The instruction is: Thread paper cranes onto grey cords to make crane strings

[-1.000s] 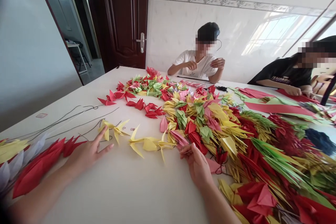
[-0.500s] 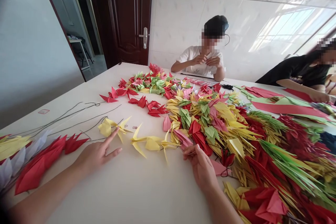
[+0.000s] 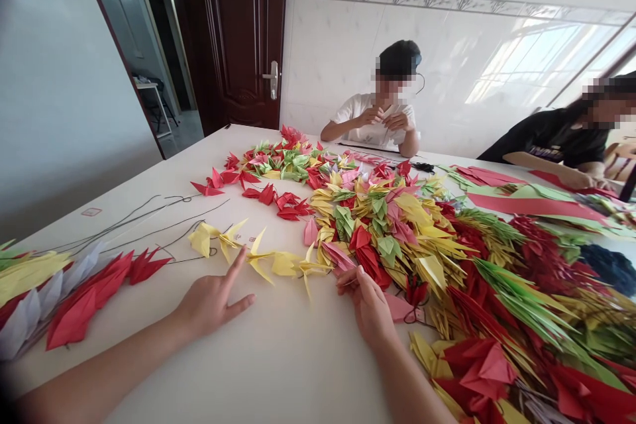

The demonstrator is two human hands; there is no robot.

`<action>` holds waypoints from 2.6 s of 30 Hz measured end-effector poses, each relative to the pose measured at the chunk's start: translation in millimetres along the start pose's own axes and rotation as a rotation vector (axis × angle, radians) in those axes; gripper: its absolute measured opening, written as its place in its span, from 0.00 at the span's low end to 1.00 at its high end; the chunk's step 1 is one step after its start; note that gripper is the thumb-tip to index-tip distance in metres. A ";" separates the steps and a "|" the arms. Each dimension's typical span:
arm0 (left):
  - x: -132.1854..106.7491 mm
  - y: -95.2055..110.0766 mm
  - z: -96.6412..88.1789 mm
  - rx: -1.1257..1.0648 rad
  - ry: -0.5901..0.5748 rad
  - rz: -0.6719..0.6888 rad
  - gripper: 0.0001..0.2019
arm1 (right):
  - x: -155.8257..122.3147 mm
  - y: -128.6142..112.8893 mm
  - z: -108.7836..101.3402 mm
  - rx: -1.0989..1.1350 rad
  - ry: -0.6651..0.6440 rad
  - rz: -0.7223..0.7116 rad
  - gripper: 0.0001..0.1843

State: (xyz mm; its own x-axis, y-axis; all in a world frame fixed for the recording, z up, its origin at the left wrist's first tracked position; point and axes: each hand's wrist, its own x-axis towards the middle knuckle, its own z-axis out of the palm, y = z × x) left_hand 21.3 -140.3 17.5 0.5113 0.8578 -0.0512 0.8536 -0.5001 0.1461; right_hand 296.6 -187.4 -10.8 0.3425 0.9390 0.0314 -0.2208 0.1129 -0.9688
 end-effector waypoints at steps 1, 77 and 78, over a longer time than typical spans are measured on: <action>-0.3 6.3 -1.8 0.004 -0.016 -0.010 0.39 | 0.0 -0.3 0.3 0.001 -0.001 -0.003 0.22; 4.4 -22.5 -14.5 -0.070 -0.053 0.023 0.36 | -1.5 3.8 -2.6 -0.173 -0.050 -0.037 0.23; 4.8 -22.0 -13.8 -0.068 -0.066 0.045 0.35 | -1.4 4.5 -3.1 -0.174 -0.044 -0.034 0.23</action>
State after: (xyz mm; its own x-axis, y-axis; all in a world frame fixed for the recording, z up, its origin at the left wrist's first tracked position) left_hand 3.6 -123.6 27.7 0.5566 0.8237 -0.1078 0.8219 -0.5271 0.2160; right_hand 298.0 -189.2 -16.0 0.3056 0.9494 0.0718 -0.0471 0.0904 -0.9948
